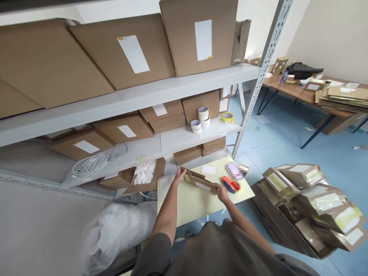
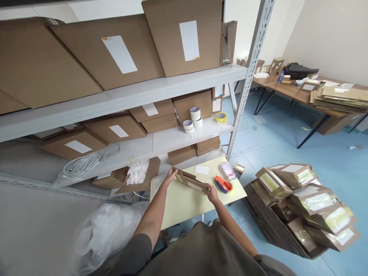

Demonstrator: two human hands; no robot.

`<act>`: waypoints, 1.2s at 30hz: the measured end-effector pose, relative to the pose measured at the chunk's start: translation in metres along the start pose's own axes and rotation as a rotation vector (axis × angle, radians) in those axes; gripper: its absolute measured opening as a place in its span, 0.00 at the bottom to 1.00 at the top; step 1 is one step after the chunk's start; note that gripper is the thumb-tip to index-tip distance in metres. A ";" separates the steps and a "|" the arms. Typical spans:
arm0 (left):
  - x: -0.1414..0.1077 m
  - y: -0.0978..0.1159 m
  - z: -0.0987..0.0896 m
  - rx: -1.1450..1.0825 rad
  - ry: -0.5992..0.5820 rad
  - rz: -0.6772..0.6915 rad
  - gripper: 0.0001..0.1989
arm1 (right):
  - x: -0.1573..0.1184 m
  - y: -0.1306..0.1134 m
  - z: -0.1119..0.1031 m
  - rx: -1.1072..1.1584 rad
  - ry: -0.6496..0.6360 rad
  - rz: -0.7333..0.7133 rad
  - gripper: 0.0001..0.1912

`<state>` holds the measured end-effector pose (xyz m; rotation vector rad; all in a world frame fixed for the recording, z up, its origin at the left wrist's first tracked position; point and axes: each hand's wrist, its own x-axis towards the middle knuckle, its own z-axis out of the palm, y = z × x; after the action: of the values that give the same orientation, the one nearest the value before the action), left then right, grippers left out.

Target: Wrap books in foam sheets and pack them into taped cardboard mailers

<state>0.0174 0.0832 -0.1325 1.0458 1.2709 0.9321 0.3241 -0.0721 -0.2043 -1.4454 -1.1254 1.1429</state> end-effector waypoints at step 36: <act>-0.099 -0.112 -0.019 0.059 0.199 -0.070 0.44 | 0.008 0.052 0.043 -0.096 -0.338 -0.004 0.42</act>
<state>-0.0128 -0.0406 -0.2126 0.9658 1.4987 0.9681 0.2881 -0.0652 -0.2616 -1.3512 -1.4313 1.3813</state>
